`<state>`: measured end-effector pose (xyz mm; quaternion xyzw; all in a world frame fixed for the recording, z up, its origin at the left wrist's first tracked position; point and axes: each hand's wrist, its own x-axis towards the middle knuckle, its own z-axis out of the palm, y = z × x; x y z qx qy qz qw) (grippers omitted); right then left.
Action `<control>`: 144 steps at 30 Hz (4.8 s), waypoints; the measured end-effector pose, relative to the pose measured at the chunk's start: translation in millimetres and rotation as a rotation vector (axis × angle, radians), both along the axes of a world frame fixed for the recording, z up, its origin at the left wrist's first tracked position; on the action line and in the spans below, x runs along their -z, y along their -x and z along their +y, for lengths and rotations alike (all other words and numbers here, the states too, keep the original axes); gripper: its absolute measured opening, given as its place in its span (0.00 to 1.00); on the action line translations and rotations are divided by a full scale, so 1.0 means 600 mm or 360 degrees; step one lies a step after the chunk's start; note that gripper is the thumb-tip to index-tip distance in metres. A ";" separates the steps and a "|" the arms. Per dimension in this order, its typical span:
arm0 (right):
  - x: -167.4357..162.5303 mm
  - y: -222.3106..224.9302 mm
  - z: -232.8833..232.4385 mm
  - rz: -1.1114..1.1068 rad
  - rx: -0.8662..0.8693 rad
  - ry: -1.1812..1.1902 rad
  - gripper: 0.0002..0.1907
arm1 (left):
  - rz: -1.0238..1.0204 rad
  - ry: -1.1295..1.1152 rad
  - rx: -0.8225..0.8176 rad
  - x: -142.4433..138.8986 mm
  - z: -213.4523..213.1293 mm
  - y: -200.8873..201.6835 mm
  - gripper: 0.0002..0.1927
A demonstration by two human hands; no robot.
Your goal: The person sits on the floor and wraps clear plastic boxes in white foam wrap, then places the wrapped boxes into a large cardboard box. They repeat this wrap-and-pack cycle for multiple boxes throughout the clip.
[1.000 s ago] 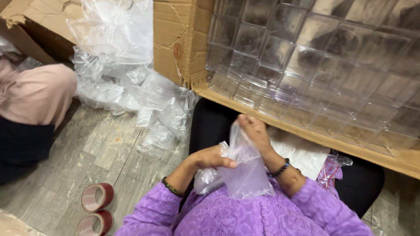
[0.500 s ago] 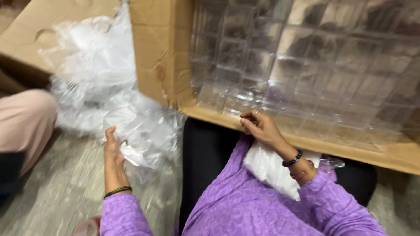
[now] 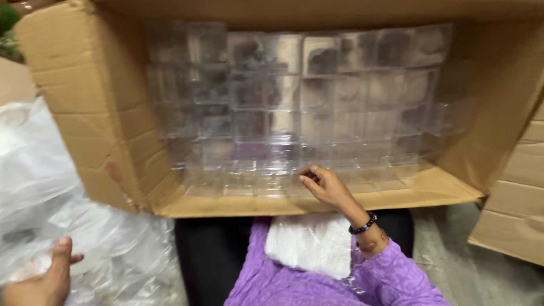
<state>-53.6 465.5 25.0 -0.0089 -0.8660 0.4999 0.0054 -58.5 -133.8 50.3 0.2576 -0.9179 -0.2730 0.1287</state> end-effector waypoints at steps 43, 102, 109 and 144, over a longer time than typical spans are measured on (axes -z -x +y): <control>-0.244 0.502 0.200 0.0627 -0.0393 -0.2025 0.65 | 0.0128 0.0028 0.0753 -0.111 0.402 0.688 0.55; -0.087 -0.055 0.198 0.0716 0.0442 0.0131 0.14 | 0.0965 0.0083 0.1810 -0.065 0.747 0.337 0.24; 0.049 -0.347 0.347 -0.0015 0.0593 0.0834 0.34 | 0.0796 0.0639 0.1967 -0.009 0.947 0.454 0.37; -0.074 -0.157 0.177 0.0751 0.0589 0.1195 0.27 | 0.0781 -0.0787 0.1684 -0.153 0.898 0.229 0.18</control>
